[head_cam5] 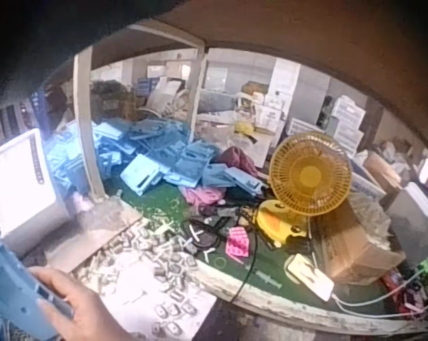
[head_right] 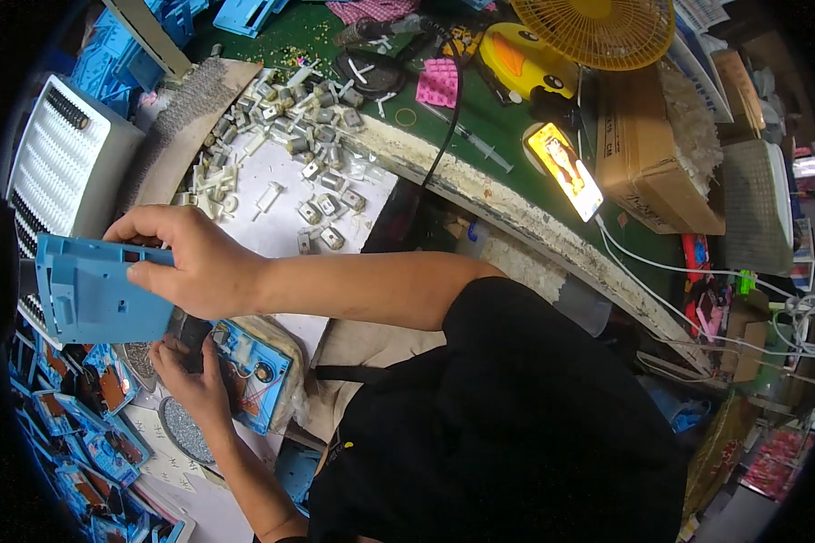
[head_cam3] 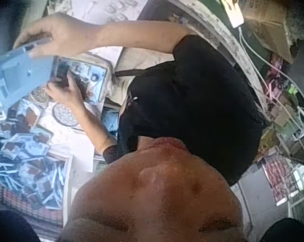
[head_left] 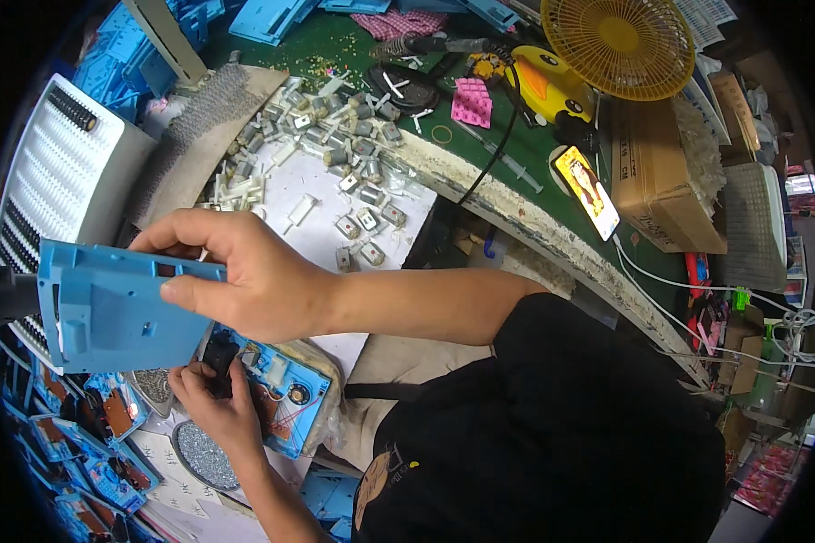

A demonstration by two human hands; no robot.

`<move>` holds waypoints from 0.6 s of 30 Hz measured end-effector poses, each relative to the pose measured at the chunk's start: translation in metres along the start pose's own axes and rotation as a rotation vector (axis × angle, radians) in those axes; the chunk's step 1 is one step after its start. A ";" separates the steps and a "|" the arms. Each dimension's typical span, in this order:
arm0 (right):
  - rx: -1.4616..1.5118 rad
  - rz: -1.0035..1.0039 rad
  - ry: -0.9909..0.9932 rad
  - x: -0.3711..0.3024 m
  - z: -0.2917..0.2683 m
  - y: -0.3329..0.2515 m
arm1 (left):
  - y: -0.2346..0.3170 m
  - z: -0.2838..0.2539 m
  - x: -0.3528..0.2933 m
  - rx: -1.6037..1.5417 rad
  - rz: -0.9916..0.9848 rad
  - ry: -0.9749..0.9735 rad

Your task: Assemble the internal components and housing of a blue electronic toy device, including soldering wires and using an electric screwdriver.

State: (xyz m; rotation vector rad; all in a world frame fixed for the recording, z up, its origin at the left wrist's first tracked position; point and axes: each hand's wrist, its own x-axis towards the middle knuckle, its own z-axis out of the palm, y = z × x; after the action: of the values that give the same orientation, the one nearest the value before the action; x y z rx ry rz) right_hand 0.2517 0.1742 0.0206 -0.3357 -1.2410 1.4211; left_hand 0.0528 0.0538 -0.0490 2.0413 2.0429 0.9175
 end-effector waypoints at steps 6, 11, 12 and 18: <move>0.053 0.012 0.112 -0.004 -0.007 -0.001 | 0.013 -0.028 -0.007 -0.049 0.033 0.038; 0.185 0.151 0.093 -0.003 0.004 0.015 | 0.022 -0.066 -0.020 -0.588 -0.383 0.225; 0.188 0.167 0.058 -0.004 0.012 0.024 | 0.008 -0.074 -0.021 -0.962 -0.262 0.129; -0.011 0.286 -0.177 -0.017 0.023 0.023 | -0.033 -0.092 -0.057 -0.755 -0.497 0.466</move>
State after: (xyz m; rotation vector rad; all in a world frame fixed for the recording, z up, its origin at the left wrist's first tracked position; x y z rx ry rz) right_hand 0.2265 0.1541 0.0038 -0.4145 -1.3854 1.7186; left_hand -0.0150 -0.0268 -0.0093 0.9425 1.8068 1.7876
